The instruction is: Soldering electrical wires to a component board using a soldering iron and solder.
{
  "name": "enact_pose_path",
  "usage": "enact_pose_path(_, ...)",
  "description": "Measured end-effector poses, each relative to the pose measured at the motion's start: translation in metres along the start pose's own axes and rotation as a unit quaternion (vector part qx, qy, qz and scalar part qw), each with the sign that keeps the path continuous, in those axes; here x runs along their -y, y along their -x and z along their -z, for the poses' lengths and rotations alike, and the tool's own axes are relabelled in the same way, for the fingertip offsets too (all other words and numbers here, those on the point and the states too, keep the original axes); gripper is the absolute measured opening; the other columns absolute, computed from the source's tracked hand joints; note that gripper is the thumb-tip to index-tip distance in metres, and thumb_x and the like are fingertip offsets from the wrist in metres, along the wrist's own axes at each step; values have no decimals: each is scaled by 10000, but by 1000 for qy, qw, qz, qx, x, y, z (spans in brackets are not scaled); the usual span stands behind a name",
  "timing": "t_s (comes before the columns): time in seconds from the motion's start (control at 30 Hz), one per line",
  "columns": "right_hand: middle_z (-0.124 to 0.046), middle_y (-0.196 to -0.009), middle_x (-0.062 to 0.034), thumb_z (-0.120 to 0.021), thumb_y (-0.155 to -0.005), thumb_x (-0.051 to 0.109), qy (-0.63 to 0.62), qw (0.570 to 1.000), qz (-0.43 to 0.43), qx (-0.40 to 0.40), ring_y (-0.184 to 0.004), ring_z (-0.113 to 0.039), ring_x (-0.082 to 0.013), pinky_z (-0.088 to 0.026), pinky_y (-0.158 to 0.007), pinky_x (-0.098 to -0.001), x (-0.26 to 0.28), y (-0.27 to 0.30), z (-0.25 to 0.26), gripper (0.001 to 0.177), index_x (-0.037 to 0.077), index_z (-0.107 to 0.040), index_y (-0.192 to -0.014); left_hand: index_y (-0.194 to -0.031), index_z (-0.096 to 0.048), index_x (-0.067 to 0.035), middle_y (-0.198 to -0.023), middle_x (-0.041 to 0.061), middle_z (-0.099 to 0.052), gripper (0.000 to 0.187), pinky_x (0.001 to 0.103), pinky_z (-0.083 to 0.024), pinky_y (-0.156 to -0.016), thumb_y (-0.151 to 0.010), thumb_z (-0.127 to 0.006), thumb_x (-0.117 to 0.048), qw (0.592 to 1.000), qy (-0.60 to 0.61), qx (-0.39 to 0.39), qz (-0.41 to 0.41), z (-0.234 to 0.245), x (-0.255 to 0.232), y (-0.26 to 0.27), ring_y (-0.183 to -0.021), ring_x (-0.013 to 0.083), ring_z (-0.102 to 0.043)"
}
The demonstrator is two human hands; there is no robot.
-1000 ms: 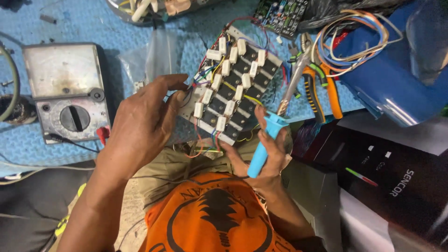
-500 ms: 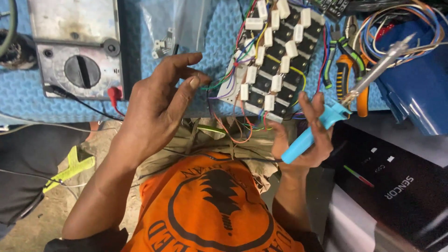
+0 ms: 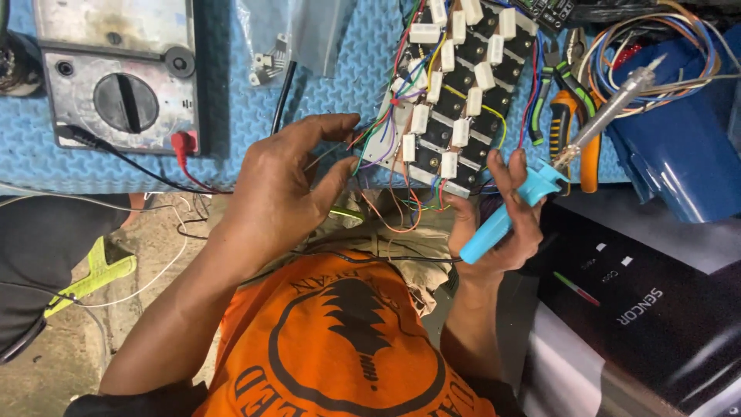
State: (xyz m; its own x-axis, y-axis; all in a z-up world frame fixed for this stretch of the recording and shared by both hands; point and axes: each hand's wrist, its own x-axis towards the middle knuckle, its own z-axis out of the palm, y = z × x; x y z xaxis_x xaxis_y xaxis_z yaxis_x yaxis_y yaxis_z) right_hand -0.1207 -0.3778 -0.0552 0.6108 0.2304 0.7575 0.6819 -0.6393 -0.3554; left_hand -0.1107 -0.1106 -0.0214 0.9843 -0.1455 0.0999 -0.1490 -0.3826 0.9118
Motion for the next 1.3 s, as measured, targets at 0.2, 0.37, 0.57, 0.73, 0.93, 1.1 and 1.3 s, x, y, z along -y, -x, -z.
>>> enact_pose_path(0.2, -609, -1330, -304, -781, -985, 36, -30, 999, -26, 12, -1317, -611, -439, -484, -1195, -627, 0, 3, 2, 644, 152, -367, -1465, -1123, -733, -13, -954, 82, -700, 136, 301, -453, -624, -989, -717, -32, 999, 13, -34, -29, 1, -6, -3, -660, 164, -579)
enact_pose_path(0.37, -557, -1400, -283, -795, -974, 31, -51, 997, -50, 17, -1286, -643, -444, -397, -1257, -670, -6, 15, 5, 661, 188, -378, -1462, -979, -727, 9, -889, 104, -680, 36, 279, -385, -534, -1009, -707, 9, 997, 12, -63, -34, 7, -18, -3, -598, 129, -484)
enact_pose_path(0.57, -509, -1463, -292, -795, -984, -5, -53, 997, -56, 21, -1229, -685, -491, -530, -1175, -644, -9, 20, 7, 650, 183, -392, -1458, -976, -713, -11, -908, 96, -666, 83, 291, -384, -583, -1049, -682, -36, 997, -3, -73, -8, 7, -17, -2, -639, 139, -502)
enact_pose_path(0.73, -587, -1380, -316, -812, -986, 22, -12, 998, -64, 13, -1195, -722, -454, -431, -1231, -591, -7, 16, 8, 608, 170, -411, -1418, -968, -715, -16, -884, 84, -648, 109, 294, -385, -605, -1061, -677, -58, 996, -9, -85, 3, 5, -18, -3, -712, 147, -537)
enact_pose_path(0.93, -552, -1370, -350, -797, -977, -6, -57, 997, -49, 12, -1229, -660, -531, -621, -1064, -610, -8, 15, 5, 591, 115, -404, -1400, -996, -739, -2, -942, 111, -695, 45, 278, -368, -550, -1023, -715, -28, 998, -2, -57, 10, 6, -21, 0, -622, 116, -481)
enact_pose_path(1.1, -564, -1320, -372, -777, -976, 3, -63, 997, -37, -3, -1232, -634, -543, -661, -1000, -623, -9, 15, 2, 541, 82, -423, -1377, -1051, -751, 24, -1004, 157, -716, 45, 264, -389, -559, -1017, -730, 2, 997, -19, -75, -9, 8, -23, 0, -714, 142, -576)
enact_pose_path(1.3, -579, -1282, -379, -760, -979, -2, -56, 998, -25, -11, -1209, -642, -533, -665, -980, -615, -9, 13, -2, 500, 73, -426, -1344, -1115, -725, 57, -1097, 206, -724, 112, 348, -560, -779, -1021, -746, 0, 993, -52, -93, -50, 11, -28, -5, -984, 281, -720)
